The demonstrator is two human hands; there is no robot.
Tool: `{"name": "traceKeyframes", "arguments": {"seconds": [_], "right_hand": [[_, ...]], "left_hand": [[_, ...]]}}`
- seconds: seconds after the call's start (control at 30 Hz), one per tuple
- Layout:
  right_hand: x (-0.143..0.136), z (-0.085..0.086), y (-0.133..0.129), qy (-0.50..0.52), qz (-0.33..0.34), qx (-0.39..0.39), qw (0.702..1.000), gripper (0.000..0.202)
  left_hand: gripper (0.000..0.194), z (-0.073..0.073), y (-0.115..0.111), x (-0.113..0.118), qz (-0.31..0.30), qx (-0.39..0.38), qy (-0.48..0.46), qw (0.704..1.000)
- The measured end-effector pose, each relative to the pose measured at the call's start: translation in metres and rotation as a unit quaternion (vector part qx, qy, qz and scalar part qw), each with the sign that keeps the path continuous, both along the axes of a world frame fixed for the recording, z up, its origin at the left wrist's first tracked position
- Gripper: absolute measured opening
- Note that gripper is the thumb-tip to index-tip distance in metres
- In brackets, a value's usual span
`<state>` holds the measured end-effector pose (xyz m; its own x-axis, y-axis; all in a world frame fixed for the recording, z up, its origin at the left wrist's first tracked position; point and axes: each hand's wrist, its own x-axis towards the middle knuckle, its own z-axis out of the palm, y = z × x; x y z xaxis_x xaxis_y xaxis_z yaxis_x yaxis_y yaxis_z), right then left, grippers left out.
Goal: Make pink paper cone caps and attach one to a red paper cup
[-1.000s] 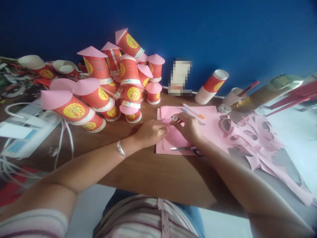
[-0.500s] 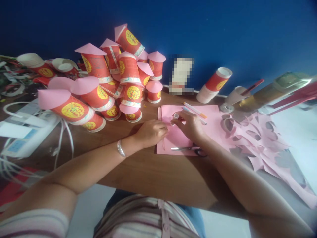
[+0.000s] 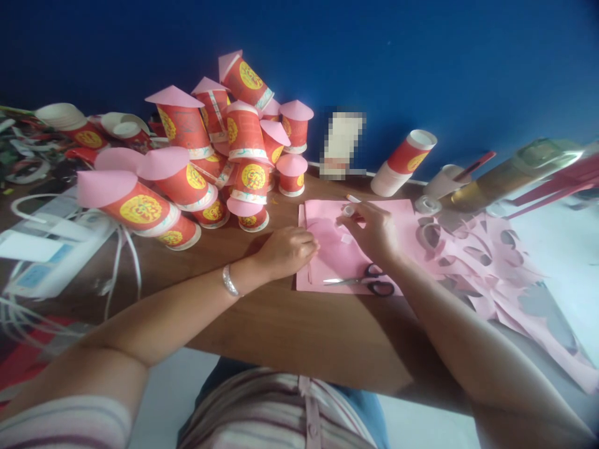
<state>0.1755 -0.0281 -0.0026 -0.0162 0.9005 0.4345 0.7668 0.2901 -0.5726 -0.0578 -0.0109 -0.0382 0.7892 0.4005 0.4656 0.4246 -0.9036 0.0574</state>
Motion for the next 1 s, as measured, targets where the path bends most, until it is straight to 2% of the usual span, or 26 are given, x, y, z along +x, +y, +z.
{"name": "traceKeyframes", "arguments": {"seconds": [0.1,0.27,0.37,0.63,0.87,1.0], "right_hand": [[-0.009,0.006,-0.006,0.006,0.021,-0.004,1.0,0.009],[-0.021,-0.006,-0.006,-0.01,0.07,-0.045,0.996,0.009],[-0.021,-0.009,-0.002,-0.015,0.065,-0.042,0.997,0.009],[-0.019,-0.006,0.0,-0.041,0.065,-0.045,0.996,0.01],[-0.009,-0.014,0.002,-0.049,0.028,-0.017,0.998,0.012],[-0.002,-0.011,0.008,-0.049,0.006,-0.006,0.999,0.013]], "left_hand": [[0.026,-0.001,0.0,0.0,0.002,0.005,0.011,1.0],[0.026,0.0,0.0,0.001,-0.01,0.028,-0.008,1.0],[0.027,0.0,0.0,0.001,-0.01,0.032,-0.02,0.999],[0.028,-0.001,0.0,0.002,-0.01,0.027,-0.032,0.999],[0.029,-0.001,-0.001,0.001,-0.001,0.005,-0.012,1.0],[0.031,-0.002,-0.001,0.001,-0.001,-0.006,-0.015,1.0]]}}
